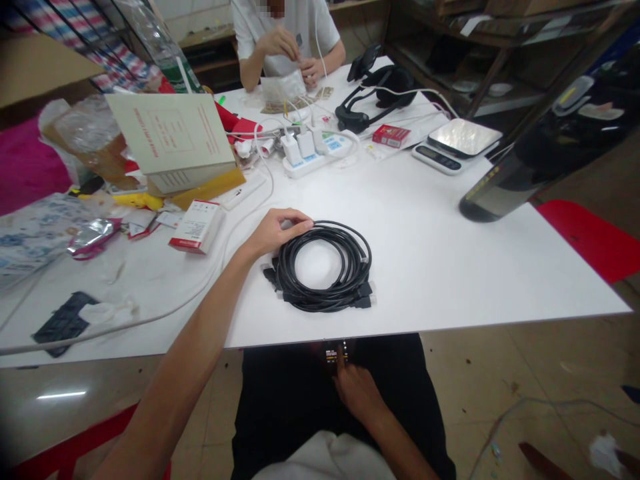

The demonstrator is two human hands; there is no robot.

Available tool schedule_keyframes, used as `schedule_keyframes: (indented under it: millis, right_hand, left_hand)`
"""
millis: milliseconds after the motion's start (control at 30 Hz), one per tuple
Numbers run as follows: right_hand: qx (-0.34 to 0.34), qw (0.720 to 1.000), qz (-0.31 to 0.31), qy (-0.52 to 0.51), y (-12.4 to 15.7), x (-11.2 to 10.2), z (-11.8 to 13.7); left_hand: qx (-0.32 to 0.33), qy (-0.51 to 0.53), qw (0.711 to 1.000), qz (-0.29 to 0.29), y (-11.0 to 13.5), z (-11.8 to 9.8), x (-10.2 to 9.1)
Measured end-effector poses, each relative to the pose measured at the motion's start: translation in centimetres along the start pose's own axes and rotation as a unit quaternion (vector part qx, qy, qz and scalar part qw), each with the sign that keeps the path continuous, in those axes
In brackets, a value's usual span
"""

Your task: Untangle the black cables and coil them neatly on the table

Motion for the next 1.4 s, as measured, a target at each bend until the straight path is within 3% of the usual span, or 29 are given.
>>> schedule_keyframes:
  millis: [467, 867, 1167, 1400]
  right_hand:
    - [0.049, 0.999, 0.009, 0.016, -1.7, 0.4, -1.0]
    - [0.022, 1.000, -0.004, 0.008, -1.7, 0.6, -0.7]
    - [0.029, 1.000, -0.006, 0.004, -1.4, 0.4, -0.7]
    - [0.010, 1.000, -0.010, -0.013, -1.1, -0.1, -0.2]
  left_hand:
    - [-0.009, 0.010, 1.000, 0.003, 0.0, -0.1, 0.0]
    - [-0.014, 0.008, 1.000, 0.020, 0.0, -0.4, -0.1]
    - [-0.043, 0.137, 0.981, 0.130, 1.0, -1.4, 1.7]
    - [-0.042, 0.172, 0.978, 0.114, 1.0, -1.5, 2.5]
Point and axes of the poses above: each hand's wrist, its own y-axis away from the middle knuckle, its own x-axis out of the palm, z = x × y, the point moved 7 cm from there along -y, towards the middle knuckle, and after that the axes turned 15 degrees about -z, right-handed, at the moved point
